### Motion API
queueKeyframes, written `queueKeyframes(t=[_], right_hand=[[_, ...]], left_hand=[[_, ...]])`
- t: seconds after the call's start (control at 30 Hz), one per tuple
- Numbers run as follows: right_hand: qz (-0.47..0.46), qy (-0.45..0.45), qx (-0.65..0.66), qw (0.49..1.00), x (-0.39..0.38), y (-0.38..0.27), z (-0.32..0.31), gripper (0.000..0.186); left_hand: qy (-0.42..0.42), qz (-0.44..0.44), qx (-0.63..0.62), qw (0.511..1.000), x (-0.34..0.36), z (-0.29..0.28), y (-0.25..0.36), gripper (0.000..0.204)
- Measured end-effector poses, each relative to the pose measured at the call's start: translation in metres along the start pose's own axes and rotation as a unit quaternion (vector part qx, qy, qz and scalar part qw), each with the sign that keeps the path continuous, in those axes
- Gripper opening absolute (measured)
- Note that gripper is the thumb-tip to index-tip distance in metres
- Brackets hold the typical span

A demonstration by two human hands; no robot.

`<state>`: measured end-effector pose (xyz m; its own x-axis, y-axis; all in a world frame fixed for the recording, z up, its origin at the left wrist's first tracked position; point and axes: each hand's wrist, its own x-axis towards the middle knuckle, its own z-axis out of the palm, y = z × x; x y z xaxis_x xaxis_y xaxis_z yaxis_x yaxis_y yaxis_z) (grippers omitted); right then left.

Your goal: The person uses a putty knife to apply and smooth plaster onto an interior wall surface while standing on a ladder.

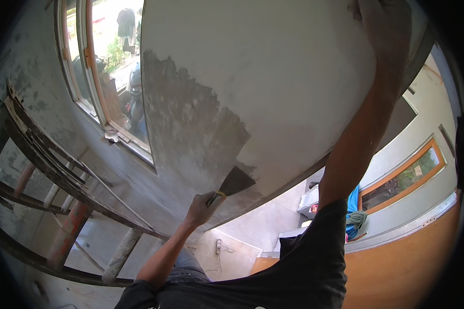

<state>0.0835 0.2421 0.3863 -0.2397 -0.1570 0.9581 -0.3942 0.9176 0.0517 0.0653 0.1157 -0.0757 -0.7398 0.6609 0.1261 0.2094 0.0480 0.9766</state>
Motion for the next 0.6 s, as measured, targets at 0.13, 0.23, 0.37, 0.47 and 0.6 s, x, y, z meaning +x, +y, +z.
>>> queueKeyframes(t=[0.13,0.23,0.37,0.47,0.6], right_hand=[[-0.035,-0.023,-0.018,0.999,-0.007,0.005,-0.001,0.032],[-0.042,-0.023,0.002,0.999,-0.010,0.005,-0.004,0.032],[-0.077,0.029,-0.014,0.996,-0.019,0.013,-0.013,0.036],[-0.093,0.054,-0.006,0.994,-0.013,0.015,-0.009,0.039],[-0.104,0.067,0.021,0.992,-0.015,0.014,-0.004,0.040]], left_hand=[[-0.012,-0.027,0.022,0.999,-0.001,-0.005,0.008,0.030],[-0.002,-0.013,0.026,1.000,-0.001,-0.004,0.006,0.029],[-0.007,-0.025,0.016,1.000,0.002,0.005,-0.008,0.028],[0.007,-0.009,-0.006,1.000,0.000,0.010,-0.014,0.027],[0.028,0.025,0.024,0.999,0.010,0.002,-0.013,0.025]])
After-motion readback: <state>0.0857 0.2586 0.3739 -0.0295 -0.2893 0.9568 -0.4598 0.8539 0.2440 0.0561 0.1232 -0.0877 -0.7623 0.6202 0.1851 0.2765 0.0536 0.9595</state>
